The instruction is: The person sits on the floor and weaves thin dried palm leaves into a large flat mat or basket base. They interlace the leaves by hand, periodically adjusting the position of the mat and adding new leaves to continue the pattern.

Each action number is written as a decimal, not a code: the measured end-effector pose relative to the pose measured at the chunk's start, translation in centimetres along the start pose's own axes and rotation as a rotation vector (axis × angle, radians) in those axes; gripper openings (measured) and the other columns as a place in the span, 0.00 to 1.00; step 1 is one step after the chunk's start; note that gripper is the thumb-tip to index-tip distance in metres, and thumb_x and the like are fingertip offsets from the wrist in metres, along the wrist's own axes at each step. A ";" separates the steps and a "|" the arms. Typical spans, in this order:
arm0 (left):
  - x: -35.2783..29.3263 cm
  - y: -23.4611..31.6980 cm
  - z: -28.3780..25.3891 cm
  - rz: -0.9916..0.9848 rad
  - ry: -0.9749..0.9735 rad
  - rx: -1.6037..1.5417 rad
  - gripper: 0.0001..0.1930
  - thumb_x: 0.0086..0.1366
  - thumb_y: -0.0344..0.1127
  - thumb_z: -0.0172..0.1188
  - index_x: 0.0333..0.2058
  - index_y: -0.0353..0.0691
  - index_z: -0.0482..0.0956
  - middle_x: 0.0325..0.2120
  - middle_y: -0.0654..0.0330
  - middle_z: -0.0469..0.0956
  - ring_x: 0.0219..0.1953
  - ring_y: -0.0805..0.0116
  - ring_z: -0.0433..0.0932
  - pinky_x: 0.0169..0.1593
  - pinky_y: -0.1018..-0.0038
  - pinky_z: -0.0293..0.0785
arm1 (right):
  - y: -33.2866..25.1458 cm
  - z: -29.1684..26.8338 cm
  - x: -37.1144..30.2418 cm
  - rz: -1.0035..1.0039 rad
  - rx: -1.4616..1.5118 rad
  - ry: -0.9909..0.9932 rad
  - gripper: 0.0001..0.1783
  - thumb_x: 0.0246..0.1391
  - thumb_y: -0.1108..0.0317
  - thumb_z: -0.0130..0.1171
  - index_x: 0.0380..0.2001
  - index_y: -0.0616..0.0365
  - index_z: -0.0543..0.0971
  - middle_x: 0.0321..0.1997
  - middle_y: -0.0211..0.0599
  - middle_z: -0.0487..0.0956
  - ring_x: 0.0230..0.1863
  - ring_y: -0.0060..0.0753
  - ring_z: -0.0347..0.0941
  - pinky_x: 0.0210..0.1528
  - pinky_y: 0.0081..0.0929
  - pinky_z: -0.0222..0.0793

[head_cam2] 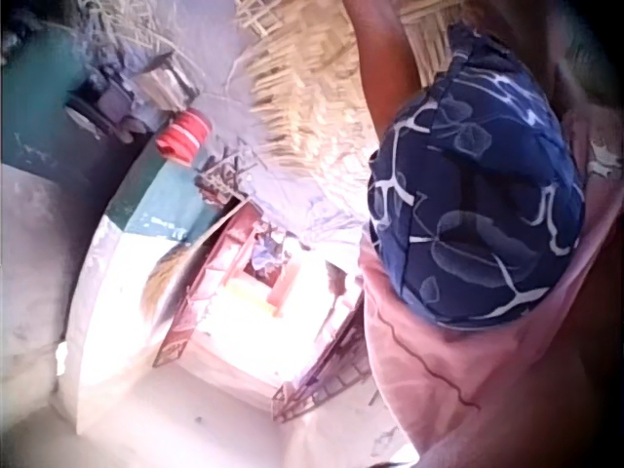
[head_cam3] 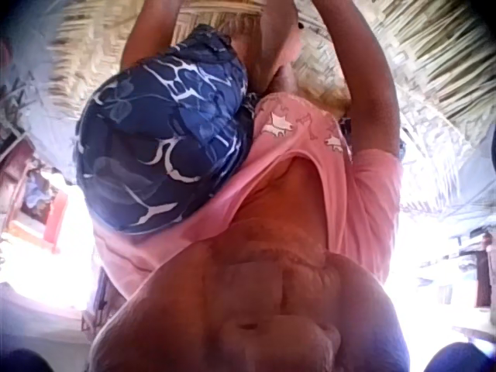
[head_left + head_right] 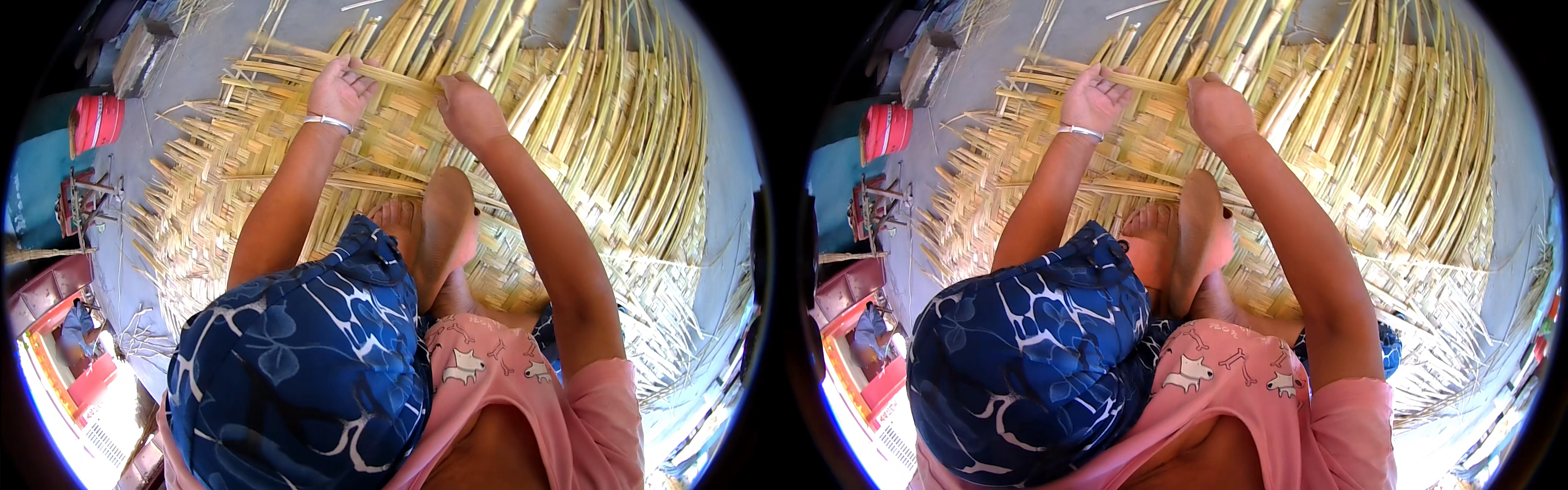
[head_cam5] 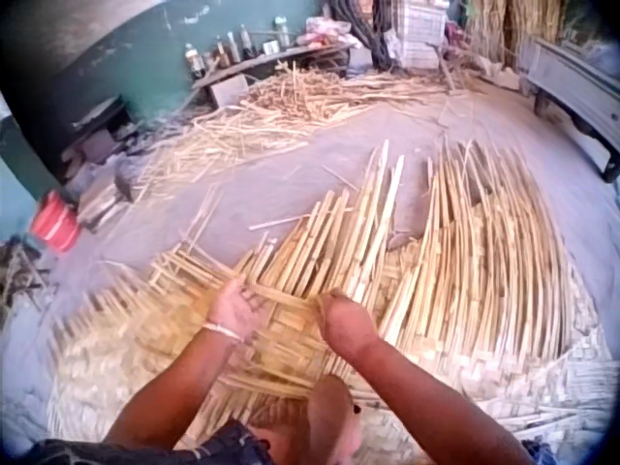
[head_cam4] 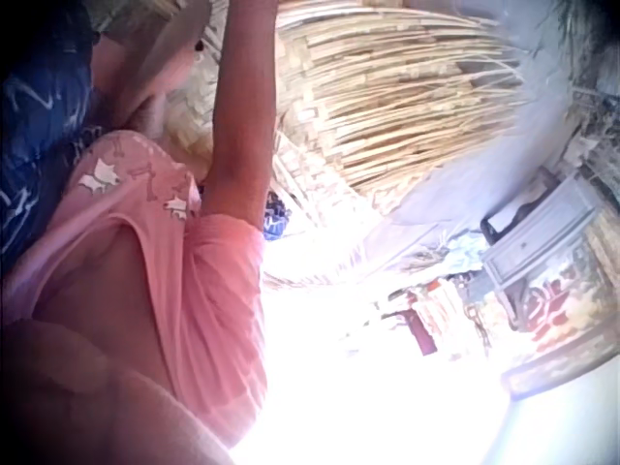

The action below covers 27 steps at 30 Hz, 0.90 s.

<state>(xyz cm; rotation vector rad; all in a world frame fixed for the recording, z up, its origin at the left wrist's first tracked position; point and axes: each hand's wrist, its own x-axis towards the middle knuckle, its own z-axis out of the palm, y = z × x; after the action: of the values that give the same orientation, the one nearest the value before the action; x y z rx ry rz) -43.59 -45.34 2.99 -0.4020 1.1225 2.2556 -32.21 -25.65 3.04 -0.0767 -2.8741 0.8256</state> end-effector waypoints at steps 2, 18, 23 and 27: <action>0.6 0.6 -0.5 -0.053 -0.109 -0.005 0.08 0.62 0.39 0.55 0.31 0.41 0.71 0.41 0.51 0.76 0.47 0.56 0.73 0.53 0.59 0.68 | 0.0 0.5 1.2 0.073 -0.038 -0.113 0.11 0.52 0.63 0.54 0.34 0.60 0.76 0.40 0.47 0.75 0.38 0.49 0.76 0.39 0.40 0.73; 8.0 0.4 5.1 0.016 -0.285 1.010 0.15 0.62 0.39 0.57 0.42 0.35 0.71 0.43 0.58 0.75 0.47 0.68 0.74 0.50 0.68 0.73 | -1.5 0.7 3.2 0.404 0.029 -0.089 0.11 0.48 0.60 0.54 0.29 0.57 0.75 0.28 0.47 0.79 0.33 0.51 0.77 0.37 0.43 0.72; 8.9 0.0 7.4 0.136 -0.224 1.491 0.32 0.53 0.48 0.66 0.49 0.30 0.70 0.44 0.54 0.74 0.43 0.67 0.75 0.40 0.71 0.76 | -0.9 0.9 3.1 0.422 0.060 0.002 0.12 0.48 0.61 0.53 0.31 0.59 0.72 0.27 0.53 0.79 0.32 0.54 0.77 0.37 0.45 0.72; 11.3 0.2 7.7 0.142 -0.301 1.839 0.35 0.44 0.57 0.70 0.41 0.31 0.76 0.32 0.55 0.77 0.32 0.69 0.74 0.34 0.72 0.71 | -1.1 1.0 2.5 0.417 0.114 0.077 0.12 0.48 0.62 0.53 0.34 0.59 0.72 0.27 0.52 0.79 0.31 0.54 0.77 0.37 0.45 0.72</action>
<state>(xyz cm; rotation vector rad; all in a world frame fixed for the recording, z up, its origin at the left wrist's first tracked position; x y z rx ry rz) -52.62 -35.19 2.07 0.7342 2.3720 0.5503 -34.81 -26.88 3.14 -0.6973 -2.7676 1.0247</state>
